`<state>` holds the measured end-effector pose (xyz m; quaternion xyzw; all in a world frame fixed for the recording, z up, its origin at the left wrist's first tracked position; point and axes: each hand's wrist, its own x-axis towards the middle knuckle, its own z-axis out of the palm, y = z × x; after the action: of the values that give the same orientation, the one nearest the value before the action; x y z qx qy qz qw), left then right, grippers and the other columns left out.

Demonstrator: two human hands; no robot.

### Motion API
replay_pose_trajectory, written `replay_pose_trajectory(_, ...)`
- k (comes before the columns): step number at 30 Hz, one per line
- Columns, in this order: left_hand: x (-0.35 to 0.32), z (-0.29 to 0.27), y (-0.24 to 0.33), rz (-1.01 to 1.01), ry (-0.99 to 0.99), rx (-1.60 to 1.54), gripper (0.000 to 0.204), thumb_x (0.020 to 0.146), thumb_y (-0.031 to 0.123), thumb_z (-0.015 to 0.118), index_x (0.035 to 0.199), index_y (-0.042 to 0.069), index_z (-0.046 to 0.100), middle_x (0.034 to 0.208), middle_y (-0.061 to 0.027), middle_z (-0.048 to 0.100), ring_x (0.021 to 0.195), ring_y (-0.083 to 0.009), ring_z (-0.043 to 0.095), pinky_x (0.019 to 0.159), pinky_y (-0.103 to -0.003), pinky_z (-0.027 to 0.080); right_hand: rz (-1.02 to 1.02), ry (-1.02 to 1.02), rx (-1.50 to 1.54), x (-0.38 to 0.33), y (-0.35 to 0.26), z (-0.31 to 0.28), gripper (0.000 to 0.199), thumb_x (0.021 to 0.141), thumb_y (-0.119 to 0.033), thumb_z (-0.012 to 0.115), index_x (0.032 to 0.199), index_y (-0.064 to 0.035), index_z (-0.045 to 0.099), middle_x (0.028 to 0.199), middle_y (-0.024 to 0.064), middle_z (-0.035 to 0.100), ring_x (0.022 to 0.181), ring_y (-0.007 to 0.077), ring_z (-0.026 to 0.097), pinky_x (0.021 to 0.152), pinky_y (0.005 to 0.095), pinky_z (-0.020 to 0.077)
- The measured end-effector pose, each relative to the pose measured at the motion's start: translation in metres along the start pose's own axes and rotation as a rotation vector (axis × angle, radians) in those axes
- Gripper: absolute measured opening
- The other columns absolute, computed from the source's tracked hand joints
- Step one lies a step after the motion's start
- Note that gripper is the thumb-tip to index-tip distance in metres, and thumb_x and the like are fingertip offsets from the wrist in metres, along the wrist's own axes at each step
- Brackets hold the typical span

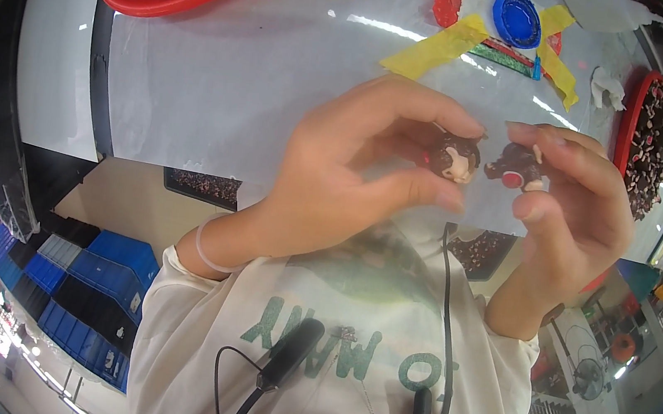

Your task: Manually assembling small character figurines by snapping parts together at a workshop bench.

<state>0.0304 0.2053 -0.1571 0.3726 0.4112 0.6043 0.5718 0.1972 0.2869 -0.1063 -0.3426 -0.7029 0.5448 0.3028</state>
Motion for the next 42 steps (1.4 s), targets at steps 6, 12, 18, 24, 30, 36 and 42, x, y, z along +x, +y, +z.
replay_pose_trajectory(6,-0.001,0.002,-0.003,0.107,0.074,0.005,0.039,0.066,-0.012,0.068,0.103,-0.002,0.06,0.095,-0.009,0.055,0.082,-0.0167,0.061,0.072,-0.027,0.052,-0.26,0.039,-0.308,0.004,-0.002,0.019,0.021,0.063,0.005,0.072,0.078,0.0062,0.057,0.079,0.0211,0.061,0.073,0.0281,0.063,0.064,0.0329,0.0532)
replay_pose_trajectory(12,-0.001,-0.002,-0.001,0.105,0.083,-0.046,0.04,0.064,-0.013,0.07,0.102,-0.005,0.061,0.093,-0.011,0.055,0.08,-0.0186,0.062,0.071,-0.028,0.052,-0.32,0.104,-0.311,0.003,0.003,0.028,0.016,0.063,0.01,0.068,0.074,0.0062,0.057,0.073,0.0187,0.061,0.062,0.0217,0.06,0.064,0.0349,0.0552)
replay_pose_trajectory(18,0.001,-0.001,-0.002,0.087,0.085,-0.141,0.04,0.067,-0.014,0.068,0.105,-0.005,0.059,0.095,-0.01,0.057,0.083,-0.0175,0.061,0.075,-0.028,0.051,-0.345,0.111,-0.287,0.005,0.007,0.028,0.014,0.069,0.002,0.069,0.078,0.0057,0.059,0.078,0.0185,0.06,0.067,0.022,0.06,0.064,0.0311,0.0534)
replay_pose_trajectory(24,0.003,-0.002,-0.001,-0.066,0.052,-0.271,0.041,0.074,-0.008,0.064,0.113,-0.005,0.052,0.11,-0.0119,0.057,0.094,-0.0158,0.057,0.082,-0.029,0.048,-0.567,0.022,-0.51,0.002,0.025,0.027,0.034,0.082,-0.029,0.061,0.099,-0.0008,0.065,0.108,0.0206,0.052,0.092,0.0268,0.054,0.07,0.0317,0.0462)
replay_pose_trajectory(30,0.008,-0.008,0.004,-0.03,-0.04,-0.318,0.044,0.07,-0.002,0.069,0.11,-0.002,0.051,0.109,-0.0128,0.055,0.105,-0.0211,0.052,0.091,-0.032,0.042,-0.437,0.13,-0.919,-0.011,0.008,-0.03,0.032,0.085,-0.021,0.056,0.111,-0.0025,0.061,0.116,0.0222,0.05,0.104,0.031,0.051,0.085,0.036,0.0432)
replay_pose_trajectory(36,0.008,-0.012,-0.001,0.19,-0.062,-0.169,0.039,0.068,0.0,0.065,0.104,0.002,0.051,0.105,-0.0166,0.052,0.107,-0.0301,0.051,0.097,-0.039,0.037,-0.001,0.453,-1.219,-0.026,0.035,-0.155,0.036,0.087,-0.021,0.055,0.121,-0.0075,0.055,0.122,0.0148,0.05,0.113,0.025,0.048,0.094,0.0342,0.0376)
replay_pose_trajectory(42,0.019,-0.045,0.044,0.368,-0.004,0.538,0.033,0.069,-0.004,0.068,0.1,-0.001,0.058,0.106,-0.0106,0.053,0.085,-0.0181,0.056,0.069,-0.027,0.047,0.086,0.49,-1.245,-0.03,0.051,-0.174,0.029,0.087,-0.02,0.056,0.114,-0.0114,0.061,0.12,0.0118,0.053,0.113,0.0222,0.05,0.086,0.0303,0.0427)
